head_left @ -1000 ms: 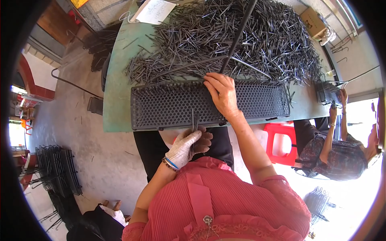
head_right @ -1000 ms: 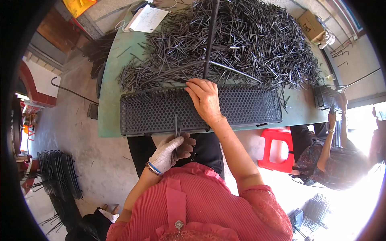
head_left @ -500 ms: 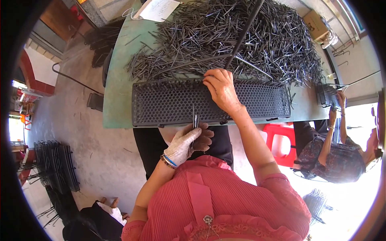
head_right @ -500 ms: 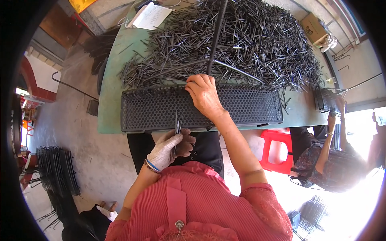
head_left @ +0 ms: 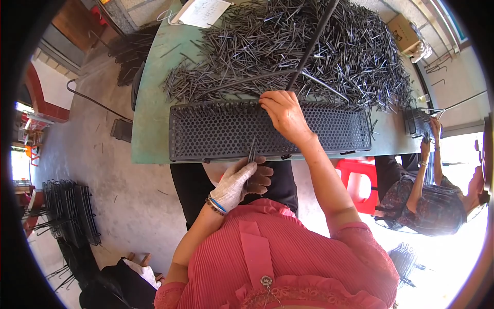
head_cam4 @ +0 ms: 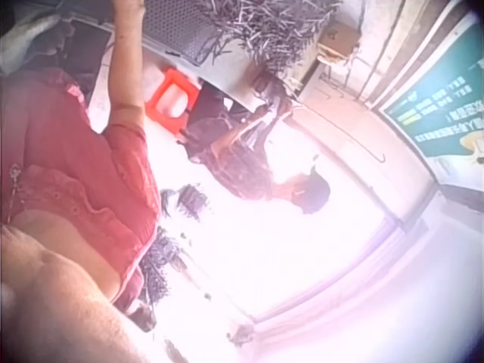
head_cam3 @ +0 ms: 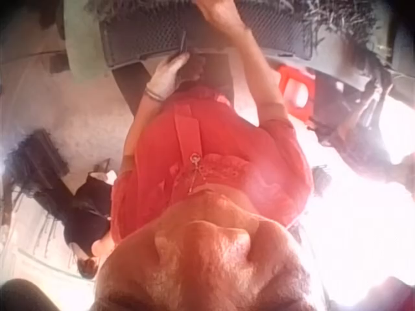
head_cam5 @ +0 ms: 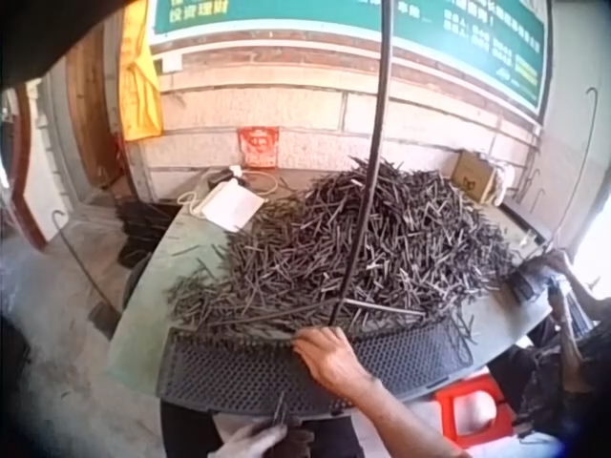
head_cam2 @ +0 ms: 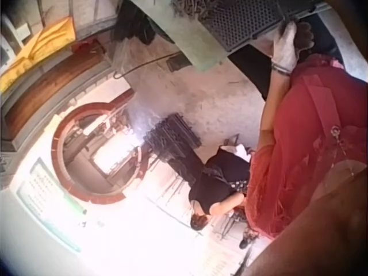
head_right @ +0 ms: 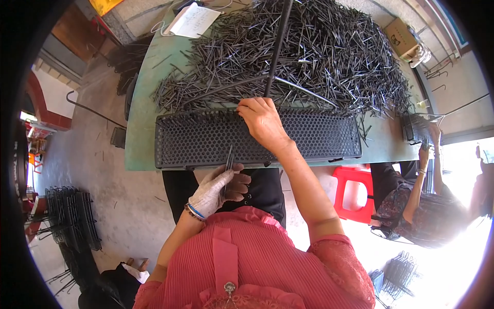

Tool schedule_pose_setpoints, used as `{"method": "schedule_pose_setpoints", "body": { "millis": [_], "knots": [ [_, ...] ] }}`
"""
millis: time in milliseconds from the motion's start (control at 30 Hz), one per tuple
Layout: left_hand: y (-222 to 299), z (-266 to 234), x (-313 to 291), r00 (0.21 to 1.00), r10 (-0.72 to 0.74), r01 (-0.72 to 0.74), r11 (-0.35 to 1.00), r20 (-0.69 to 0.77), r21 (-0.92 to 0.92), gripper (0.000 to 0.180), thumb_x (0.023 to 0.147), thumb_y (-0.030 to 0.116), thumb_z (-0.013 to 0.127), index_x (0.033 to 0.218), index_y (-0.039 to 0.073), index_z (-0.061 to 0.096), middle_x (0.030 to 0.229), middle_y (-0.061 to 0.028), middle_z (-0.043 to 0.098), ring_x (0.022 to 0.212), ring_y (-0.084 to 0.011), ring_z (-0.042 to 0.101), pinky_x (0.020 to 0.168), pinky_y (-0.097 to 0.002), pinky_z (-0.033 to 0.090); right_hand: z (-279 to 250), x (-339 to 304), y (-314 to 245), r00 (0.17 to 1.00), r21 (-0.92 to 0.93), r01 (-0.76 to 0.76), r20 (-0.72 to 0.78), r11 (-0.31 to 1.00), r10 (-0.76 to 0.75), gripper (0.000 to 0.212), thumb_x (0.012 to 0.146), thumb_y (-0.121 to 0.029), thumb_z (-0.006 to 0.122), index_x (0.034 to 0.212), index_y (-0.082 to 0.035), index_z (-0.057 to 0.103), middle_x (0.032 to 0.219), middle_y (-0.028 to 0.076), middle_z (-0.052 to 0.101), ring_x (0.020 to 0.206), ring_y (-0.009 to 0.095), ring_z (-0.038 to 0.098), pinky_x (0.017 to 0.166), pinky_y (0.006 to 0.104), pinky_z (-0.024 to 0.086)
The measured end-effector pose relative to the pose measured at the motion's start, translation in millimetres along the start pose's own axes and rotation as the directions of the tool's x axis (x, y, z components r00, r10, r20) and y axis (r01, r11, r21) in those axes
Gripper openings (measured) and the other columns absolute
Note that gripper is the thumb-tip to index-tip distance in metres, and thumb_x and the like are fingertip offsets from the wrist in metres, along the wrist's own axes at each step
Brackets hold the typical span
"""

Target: Inserting thin metal rods into a perforated component.

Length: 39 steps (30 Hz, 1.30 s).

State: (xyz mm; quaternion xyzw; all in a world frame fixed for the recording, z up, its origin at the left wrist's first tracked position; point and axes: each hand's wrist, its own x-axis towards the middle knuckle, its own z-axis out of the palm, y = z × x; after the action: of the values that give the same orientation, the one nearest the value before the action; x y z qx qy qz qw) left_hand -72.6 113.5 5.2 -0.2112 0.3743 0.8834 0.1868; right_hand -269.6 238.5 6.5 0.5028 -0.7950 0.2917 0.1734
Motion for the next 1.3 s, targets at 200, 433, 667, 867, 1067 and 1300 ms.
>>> {"method": "schedule_pose_setpoints", "body": {
  "millis": [200,433,667,867,1067,1300],
  "knots": [
    [5.1,5.0,-5.6,0.998,-0.016,0.021,0.996,-0.057,0.083,0.036,0.101,0.029,0.048,0.125,0.002,0.049,0.100,-0.0136,0.067,0.076,-0.0180,0.067,0.063,-0.0281,0.057,-6.6,-6.1,-15.7,0.970,0.190,-0.177,-0.132,0.966,0.203,0.017,0.085,-0.010,0.068,0.099,-0.001,0.069,0.099,0.010,0.067,0.090,0.027,0.063,0.080,0.0355,0.050],
    [5.1,8.9,0.1,0.993,0.116,-0.118,0.988,0.025,0.105,0.040,0.101,0.032,0.048,0.125,0.000,0.048,0.100,-0.0134,0.067,0.076,-0.0167,0.066,0.063,-0.0268,0.056,-17.8,-29.8,-60.1,0.678,0.645,-0.721,0.582,0.253,0.450,0.027,0.092,-0.024,0.067,0.102,0.001,0.070,0.090,0.005,0.070,0.077,0.008,0.062,0.069,0.0241,0.051],
    [1.1,9.5,-3.2,0.997,0.023,-0.037,0.981,0.075,0.192,0.045,0.100,0.034,0.050,0.128,-0.002,0.047,0.101,-0.0133,0.066,0.078,-0.0155,0.066,0.064,-0.0256,0.053,-24.6,-26.9,-46.7,0.690,0.722,-0.671,0.523,0.171,0.501,0.022,0.095,-0.016,0.062,0.102,0.004,0.068,0.092,0.008,0.072,0.082,0.009,0.064,0.071,0.0235,0.050],
    [-1.0,9.7,-1.3,0.999,-0.029,0.023,0.991,0.044,0.134,0.043,0.100,0.031,0.050,0.127,-0.002,0.048,0.103,-0.0135,0.066,0.077,-0.0159,0.066,0.065,-0.0256,0.054,-13.0,-7.7,-7.3,0.707,0.788,-0.515,0.168,0.338,0.687,0.023,0.092,-0.012,0.066,0.105,0.006,0.066,0.093,0.009,0.072,0.085,0.010,0.067,0.070,0.0219,0.051],
    [-6.1,5.2,-2.4,0.999,-0.053,0.052,0.999,-0.006,-0.014,0.040,0.099,0.028,0.052,0.127,-0.001,0.049,0.105,-0.0149,0.067,0.081,-0.0182,0.068,0.068,-0.0266,0.057,3.4,-3.4,4.0,0.756,0.759,-0.421,-0.010,0.497,0.655,0.023,0.092,-0.010,0.065,0.109,0.005,0.065,0.095,0.009,0.073,0.091,0.011,0.067,0.080,0.0229,0.052],
    [-9.4,2.1,-2.0,0.999,-0.053,0.053,0.998,-0.001,-0.046,0.038,0.099,0.025,0.052,0.126,-0.001,0.049,0.106,-0.0154,0.066,0.083,-0.0183,0.068,0.069,-0.0268,0.057,5.8,-7.8,-1.9,0.755,0.736,-0.425,-0.034,0.528,0.655,0.021,0.092,-0.011,0.066,0.107,0.003,0.067,0.094,0.008,0.073,0.085,0.009,0.067,0.076,0.0230,0.052]
  ]
}}
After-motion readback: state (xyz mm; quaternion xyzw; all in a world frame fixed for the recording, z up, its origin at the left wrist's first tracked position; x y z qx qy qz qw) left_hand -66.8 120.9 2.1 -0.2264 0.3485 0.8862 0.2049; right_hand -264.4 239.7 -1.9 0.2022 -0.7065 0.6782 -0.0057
